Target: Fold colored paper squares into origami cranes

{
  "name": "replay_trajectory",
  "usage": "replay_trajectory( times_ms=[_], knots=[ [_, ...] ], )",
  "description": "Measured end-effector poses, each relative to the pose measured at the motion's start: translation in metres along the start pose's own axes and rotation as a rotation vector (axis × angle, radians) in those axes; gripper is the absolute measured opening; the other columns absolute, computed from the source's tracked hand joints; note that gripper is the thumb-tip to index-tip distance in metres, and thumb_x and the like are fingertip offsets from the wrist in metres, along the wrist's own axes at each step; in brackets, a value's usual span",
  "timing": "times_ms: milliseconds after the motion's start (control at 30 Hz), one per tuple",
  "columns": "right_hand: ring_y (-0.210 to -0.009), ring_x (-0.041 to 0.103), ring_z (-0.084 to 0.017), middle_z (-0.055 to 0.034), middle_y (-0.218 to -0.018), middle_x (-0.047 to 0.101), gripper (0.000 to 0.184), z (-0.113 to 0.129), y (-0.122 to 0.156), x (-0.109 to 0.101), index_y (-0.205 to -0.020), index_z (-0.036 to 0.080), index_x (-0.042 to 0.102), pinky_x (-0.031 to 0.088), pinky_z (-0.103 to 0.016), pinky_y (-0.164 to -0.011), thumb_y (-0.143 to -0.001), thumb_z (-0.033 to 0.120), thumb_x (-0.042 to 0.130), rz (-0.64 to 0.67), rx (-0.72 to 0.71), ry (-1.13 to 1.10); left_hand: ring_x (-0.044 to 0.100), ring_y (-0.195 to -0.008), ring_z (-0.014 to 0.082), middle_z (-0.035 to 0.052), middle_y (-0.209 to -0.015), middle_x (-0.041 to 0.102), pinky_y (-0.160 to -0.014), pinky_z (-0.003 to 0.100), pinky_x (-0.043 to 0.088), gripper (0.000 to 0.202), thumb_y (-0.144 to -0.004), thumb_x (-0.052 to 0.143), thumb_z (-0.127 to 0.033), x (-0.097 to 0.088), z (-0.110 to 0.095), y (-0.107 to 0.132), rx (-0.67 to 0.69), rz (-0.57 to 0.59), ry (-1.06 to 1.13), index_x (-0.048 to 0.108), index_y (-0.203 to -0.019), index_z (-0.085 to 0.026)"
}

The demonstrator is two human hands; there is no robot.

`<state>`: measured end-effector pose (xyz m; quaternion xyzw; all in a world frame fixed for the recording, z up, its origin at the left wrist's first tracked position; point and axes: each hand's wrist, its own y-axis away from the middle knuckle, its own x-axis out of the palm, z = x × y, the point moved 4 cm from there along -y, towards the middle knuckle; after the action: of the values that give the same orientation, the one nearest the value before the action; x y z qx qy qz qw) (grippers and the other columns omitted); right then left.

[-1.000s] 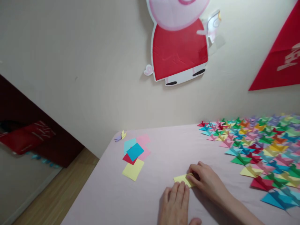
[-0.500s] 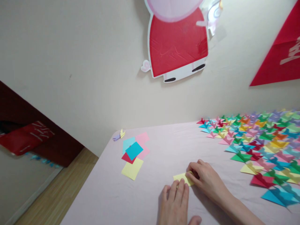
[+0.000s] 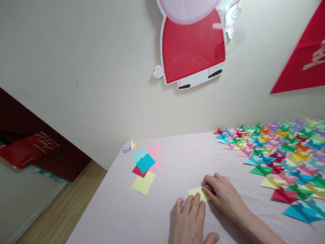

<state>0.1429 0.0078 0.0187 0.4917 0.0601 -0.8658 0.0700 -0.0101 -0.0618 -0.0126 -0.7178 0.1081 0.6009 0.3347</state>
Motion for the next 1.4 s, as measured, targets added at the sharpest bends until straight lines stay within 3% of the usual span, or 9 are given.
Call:
replay_trajectory(
  times_ms=[200,567,800,933,1067,1200,1333,1400],
  knots=[
    [-0.093,0.058,-0.026,-0.0057,-0.094,0.069,0.018,0.007,0.009,-0.004,-0.098,0.024,0.065,0.038,-0.036,-0.080,-0.082,0.022,0.058,0.002,-0.065,-0.047,0.059,-0.111,0.0285,0.0062,-0.138,0.059,-0.093,0.047,0.043,0.069,-0.089,0.045,-0.072,-0.006,0.001,-0.004,0.004,0.004,0.030,0.059,-0.130,-0.019],
    [-0.098,0.057,-0.027,-0.0063,-0.103,0.067,0.031,0.011,0.014,0.002,-0.101,0.023,0.063,0.034,-0.038,-0.082,-0.072,0.016,0.055,-0.037,-0.022,-0.004,0.053,-0.122,0.0329,0.0093,-0.145,0.052,-0.103,0.053,0.039,0.068,-0.089,0.048,-0.068,-0.014,0.001,-0.009,-0.075,0.202,0.170,0.059,-0.131,-0.016],
    [-0.097,0.057,-0.026,-0.0059,-0.105,0.068,0.044,-0.001,0.011,0.006,-0.102,0.024,0.063,0.035,-0.036,-0.079,-0.064,0.006,0.050,-0.017,-0.012,-0.034,0.052,-0.124,0.0368,0.0137,-0.140,0.056,-0.104,0.056,0.036,0.060,-0.086,0.057,-0.067,-0.015,0.007,-0.001,-0.099,0.101,0.131,0.066,-0.118,-0.017],
    [-0.088,0.058,-0.023,-0.0037,-0.092,0.069,0.047,-0.012,0.007,0.009,-0.103,0.023,0.063,0.037,-0.033,-0.075,-0.062,0.004,0.049,-0.033,-0.013,-0.105,0.053,-0.122,0.0366,0.0117,-0.137,0.059,-0.103,0.056,0.036,0.051,-0.084,0.063,-0.062,-0.022,0.016,0.006,-0.123,0.054,0.119,0.067,-0.111,-0.019],
    [-0.084,0.058,-0.022,-0.0014,-0.084,0.068,0.045,-0.024,0.004,0.008,-0.103,0.025,0.064,0.041,-0.034,-0.077,-0.062,0.010,0.051,-0.032,-0.018,-0.271,0.053,-0.120,0.0385,0.0128,-0.136,0.059,-0.103,0.058,0.034,0.050,-0.084,0.065,-0.058,-0.024,0.022,0.014,-0.166,0.067,0.119,0.067,-0.114,-0.019],
    [-0.089,0.060,-0.023,-0.0033,-0.090,0.067,0.044,-0.031,0.008,0.004,-0.106,0.023,0.065,0.045,-0.035,-0.083,-0.065,0.018,0.050,-0.030,-0.030,-0.499,0.051,-0.123,0.0397,0.0144,-0.137,0.058,-0.106,0.059,0.030,0.049,-0.081,0.070,-0.046,-0.018,0.023,0.015,-0.234,0.043,0.178,0.064,-0.121,-0.018],
    [-0.092,0.058,-0.024,-0.0028,-0.091,0.065,0.046,-0.025,0.013,0.002,-0.106,0.025,0.068,0.043,-0.037,-0.087,-0.061,0.022,0.058,-0.039,0.010,-0.441,0.041,-0.133,0.0377,0.0169,-0.146,0.048,-0.111,0.052,0.027,0.063,-0.074,0.070,-0.026,-0.014,0.024,-0.002,-0.381,0.006,0.303,0.053,-0.134,-0.014],
    [-0.087,0.056,-0.024,-0.0009,-0.083,0.062,0.038,-0.020,0.012,0.000,-0.095,0.025,0.071,0.042,-0.036,-0.084,-0.059,0.022,0.061,-0.066,0.039,-0.446,0.037,-0.134,0.0362,0.0163,-0.148,0.044,-0.111,0.049,0.027,0.076,-0.068,0.070,-0.022,-0.016,0.027,-0.017,-0.438,0.009,0.409,0.046,-0.139,-0.015]
  ],
)
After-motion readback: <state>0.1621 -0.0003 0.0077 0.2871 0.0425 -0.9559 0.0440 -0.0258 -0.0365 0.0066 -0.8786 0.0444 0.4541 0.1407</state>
